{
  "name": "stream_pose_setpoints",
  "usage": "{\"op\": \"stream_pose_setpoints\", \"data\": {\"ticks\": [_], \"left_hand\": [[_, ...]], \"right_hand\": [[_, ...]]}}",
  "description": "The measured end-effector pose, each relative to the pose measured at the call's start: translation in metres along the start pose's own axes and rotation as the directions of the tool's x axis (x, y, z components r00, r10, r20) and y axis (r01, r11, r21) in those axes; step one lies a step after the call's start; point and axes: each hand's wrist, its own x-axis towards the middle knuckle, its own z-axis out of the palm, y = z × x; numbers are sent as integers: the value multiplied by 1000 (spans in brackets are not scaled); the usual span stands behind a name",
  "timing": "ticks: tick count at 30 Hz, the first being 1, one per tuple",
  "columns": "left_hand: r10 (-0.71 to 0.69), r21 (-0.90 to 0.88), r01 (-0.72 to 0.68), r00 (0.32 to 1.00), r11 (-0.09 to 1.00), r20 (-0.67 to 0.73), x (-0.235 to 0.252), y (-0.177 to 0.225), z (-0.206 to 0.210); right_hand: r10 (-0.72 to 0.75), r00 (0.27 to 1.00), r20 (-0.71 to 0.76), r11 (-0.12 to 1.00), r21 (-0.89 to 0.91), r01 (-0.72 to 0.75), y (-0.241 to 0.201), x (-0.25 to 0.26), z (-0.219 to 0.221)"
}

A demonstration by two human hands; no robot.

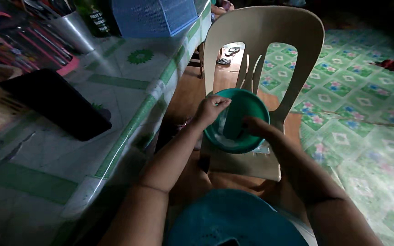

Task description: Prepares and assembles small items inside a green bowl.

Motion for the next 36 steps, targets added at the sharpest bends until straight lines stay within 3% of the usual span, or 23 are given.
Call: {"op": "stream_pose_setpoints", "data": {"ticks": [2, 3, 5, 7, 10, 12, 14, 16, 19, 20, 22, 23, 27, 28, 31, 36], "left_hand": [[-23, 27, 23, 1000, 999, 15, 0, 2, -1], [-21, 34, 20, 1000, 999, 22, -1, 5, -2], [-15, 25, 15, 1000, 1000, 12, -3, 11, -2], [-3, 3, 4, 1000, 1000, -14, -2, 16, -1], [55, -49, -62, 991, 997, -126, -1, 20, 1], [88, -165, -116, 982, 979, -169, 0, 12, 1], [49, -162, -54, 998, 985, -33, 0, 1, -5], [-33, -18, 36, 989, 999, 147, -2, 2, -8], [-36, 74, 18, 967, 997, 252, -8, 11, -3], [4, 85, -27, 965, 996, 261, -9, 7, 2], [114, 143, -168, 938, 975, 327, -6, -8, 12], [147, 178, -226, 917, 958, 370, -6, -15, 16], [279, 170, -362, 884, 917, 375, -17, -38, 33], [306, 165, -380, 885, 910, 352, -19, -44, 37], [248, 155, -319, 901, 935, 356, -21, -48, 42], [182, 111, -229, 927, 967, 328, -20, -52, 45]], "right_hand": [[53, 996, 72, 997, 49, -56, -1, 2, 12], [46, 999, 10, 993, 105, -47, -5, 2, 6], [23, 993, -117, 957, 290, 12, -31, -4, -23], [-36, 993, -112, 919, 387, 77, -70, -8, -62], [-143, 950, -279, 947, 240, 213, -106, 2, -83], [-122, 936, -330, 954, 221, 203, -114, 7, -90], [-118, 947, -298, 960, 211, 186, -123, 6, -102], [-137, 947, -291, 974, 134, 182, -134, 0, -110], [30, 979, -201, 999, 43, -22, -181, -26, -125], [-36, 968, -250, 999, 25, 43, -171, -25, -119], [-249, 874, -417, 962, 0, 274, -132, -12, -104], [-270, 850, -453, 953, -4, 301, -127, -14, -105], [-67, 927, -370, 993, 67, 99, -156, -38, -123], [-132, 896, -423, 983, 60, 174, -146, -36, -118], [-260, 827, -498, 950, 23, 312, -127, -31, -110], [-230, 822, -521, 960, 16, 279, -128, -29, -114]]}}
